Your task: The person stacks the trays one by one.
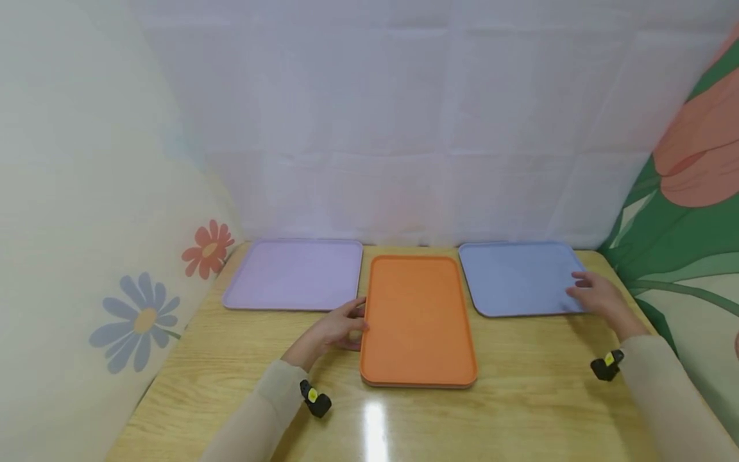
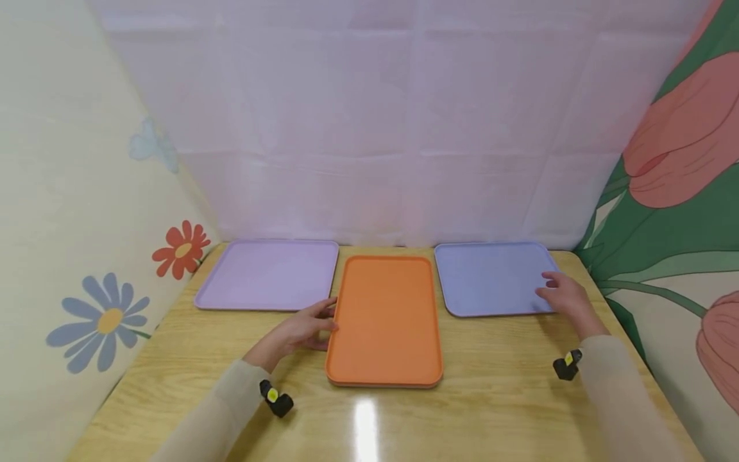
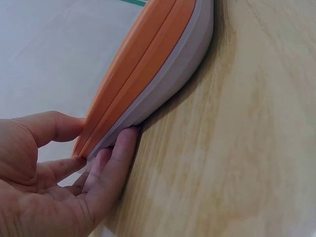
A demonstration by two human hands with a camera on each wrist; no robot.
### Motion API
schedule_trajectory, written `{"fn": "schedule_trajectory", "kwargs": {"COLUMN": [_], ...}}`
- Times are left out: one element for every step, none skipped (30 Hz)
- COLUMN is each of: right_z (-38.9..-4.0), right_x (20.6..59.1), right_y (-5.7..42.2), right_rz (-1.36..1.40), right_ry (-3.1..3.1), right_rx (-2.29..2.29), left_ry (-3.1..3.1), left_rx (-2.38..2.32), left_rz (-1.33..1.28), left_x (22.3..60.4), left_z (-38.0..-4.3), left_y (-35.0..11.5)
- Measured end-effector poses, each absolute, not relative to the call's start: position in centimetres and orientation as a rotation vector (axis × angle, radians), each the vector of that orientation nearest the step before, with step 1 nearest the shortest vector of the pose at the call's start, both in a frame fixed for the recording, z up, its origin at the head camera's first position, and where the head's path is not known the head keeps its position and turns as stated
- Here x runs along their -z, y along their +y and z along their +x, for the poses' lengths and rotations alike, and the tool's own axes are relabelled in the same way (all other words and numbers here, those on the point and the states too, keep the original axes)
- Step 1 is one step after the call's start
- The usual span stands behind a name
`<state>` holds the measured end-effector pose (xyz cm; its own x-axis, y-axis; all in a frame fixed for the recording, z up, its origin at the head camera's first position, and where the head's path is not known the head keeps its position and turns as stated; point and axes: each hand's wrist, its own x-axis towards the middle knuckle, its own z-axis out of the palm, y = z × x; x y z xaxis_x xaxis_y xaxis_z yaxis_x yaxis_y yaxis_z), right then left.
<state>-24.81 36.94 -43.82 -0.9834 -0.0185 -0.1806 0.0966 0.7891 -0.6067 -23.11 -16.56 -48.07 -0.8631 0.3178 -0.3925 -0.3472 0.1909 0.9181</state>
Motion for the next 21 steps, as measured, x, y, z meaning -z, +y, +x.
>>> {"fn": "schedule_trajectory", "kwargs": {"right_z": [-24.9,-25.0,-25.0,-25.0,-25.1,-25.1,-25.1,-25.1,-25.1,-25.1,-25.1,-25.1,-25.1,-25.1,-25.0,-25.0,-24.9,-24.9,-24.8,-24.7,-24.6], "right_x": [43.9,44.0,44.1,44.2,44.4,44.6,44.8,45.0,45.1,45.3,45.5,45.7,45.9,46.1,46.3,46.5,46.7,46.9,47.1,47.2,47.3], "right_y": [37.2,37.4,37.6,37.9,38.1,38.3,38.5,38.7,38.8,39.0,39.2,39.4,39.6,39.7,39.9,40.1,40.3,40.5,40.7,40.8,41.0], "right_rz": [0.056,0.051,0.043,0.038,0.038,0.04,0.038,0.042,0.049,0.062,0.078,0.094,0.11,0.126,0.146,0.168,0.193,0.212,0.229,0.248,0.263], "right_ry": [2.823,2.839,2.856,2.874,2.887,2.902,2.92,2.931,2.936,2.937,2.935,2.932,2.93,2.927,2.928,2.931,2.938,2.947,2.954,2.953,2.949], "right_rx": [0.933,0.908,0.887,0.865,0.858,0.846,0.837,0.832,0.835,0.837,0.846,0.852,0.858,0.86,0.863,0.867,0.871,0.867,0.866,0.871,0.874], "left_ry": [1.965,1.96,1.958,1.955,1.95,1.949,1.949,1.947,1.95,1.949,1.952,1.957,1.959,1.961,1.964,1.963,1.966,1.971,1.971,1.97,1.968], "left_rx": [-1.719,-1.723,-1.725,-1.725,-1.724,-1.721,-1.721,-1.724,-1.722,-1.722,-1.721,-1.72,-1.721,-1.719,-1.719,-1.72,-1.718,-1.713,-1.71,-1.709,-1.709], "left_rz": [-0.02,-0.02,-0.011,-0.002,0.006,0.024,0.032,0.034,0.037,0.027,0.018,0.011,-0.009,-0.019,-0.028,-0.039,-0.035,-0.03,-0.025,-0.026,-0.026], "left_x": [48.1,48.1,48.1,48.1,48.1,48.1,48.1,48.1,48.1,48.1,48.2,48.2,48.3,48.4,48.5,48.5,48.6,48.6,48.6,48.6,48.5], "left_z": [-23.1,-23.1,-23.0,-23.0,-23.0,-22.9,-22.8,-22.8,-22.8,-22.8,-22.8,-22.8,-22.8,-22.8,-22.8,-22.9,-22.9,-22.9,-22.9,-22.9,-22.9], "left_y": [-16.6,-16.7,-16.7,-16.8,-16.9,-16.9,-16.9,-16.9,-17.0,-16.9,-16.9,-16.9,-16.8,-16.8,-16.7,-16.7,-16.7,-16.7,-16.6,-16.6,-16.6]}}
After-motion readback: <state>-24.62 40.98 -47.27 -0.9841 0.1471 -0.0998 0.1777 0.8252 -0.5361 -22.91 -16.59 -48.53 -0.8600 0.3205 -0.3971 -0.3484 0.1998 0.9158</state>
